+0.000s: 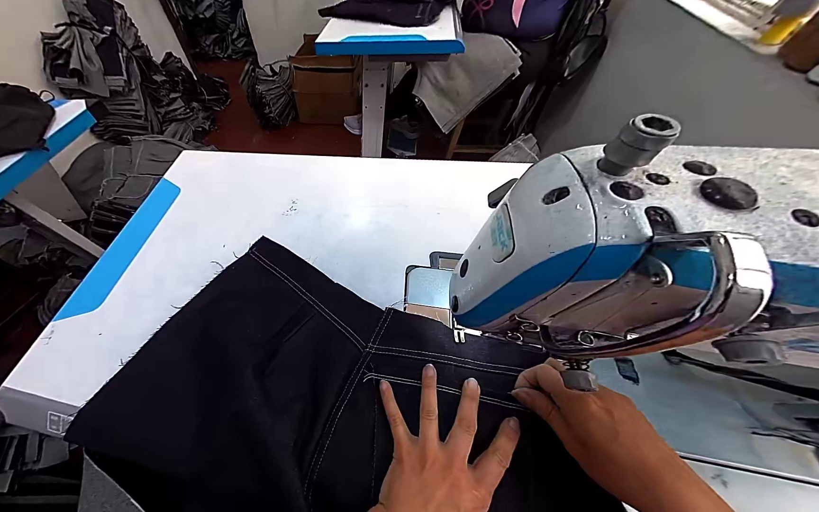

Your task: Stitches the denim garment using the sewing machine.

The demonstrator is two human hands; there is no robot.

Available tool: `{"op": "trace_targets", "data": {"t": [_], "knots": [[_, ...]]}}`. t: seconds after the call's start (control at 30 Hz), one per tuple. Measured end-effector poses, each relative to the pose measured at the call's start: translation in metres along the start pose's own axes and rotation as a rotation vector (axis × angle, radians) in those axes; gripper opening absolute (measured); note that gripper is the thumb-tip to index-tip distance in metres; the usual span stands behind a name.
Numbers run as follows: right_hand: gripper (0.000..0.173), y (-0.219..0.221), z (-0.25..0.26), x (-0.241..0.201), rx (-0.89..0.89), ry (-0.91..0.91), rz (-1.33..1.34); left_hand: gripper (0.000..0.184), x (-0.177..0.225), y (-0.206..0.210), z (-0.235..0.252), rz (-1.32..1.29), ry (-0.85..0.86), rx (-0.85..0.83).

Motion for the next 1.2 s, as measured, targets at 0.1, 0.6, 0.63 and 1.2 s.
{"op": "trace_targets", "data": {"t": [0.1,0.6,0.63,1.2], "knots": [[0.042,0.000,0.001,0.002,-0.002,0.000,0.019,0.096,-0.001,-0.002,0.001,0.005,-0.010,0.020],[0.038,-0.034,-0.030,0.001,0.275,0.208,0.142,0.100,-0.002,-0.003,-0.001,0.054,-0.016,0.075],[0.044,-0.039,-0.039,-0.003,0.269,0.221,0.126,0.100,-0.001,-0.004,-0.001,0.056,-0.011,0.086],[0.118,0.004,-0.061,-0.038,0.073,0.148,-0.220,0.103,-0.002,-0.003,-0.004,0.117,-0.007,0.074]]}}
Point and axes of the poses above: each hand's wrist, its own z-axis towards the middle knuckle, its own y-axis out of the palm, x = y × z, the point moved 10 cm from there along z, towards the middle knuckle, and after that the axes turned 4 degrees about -z, right-handed, at the moved point
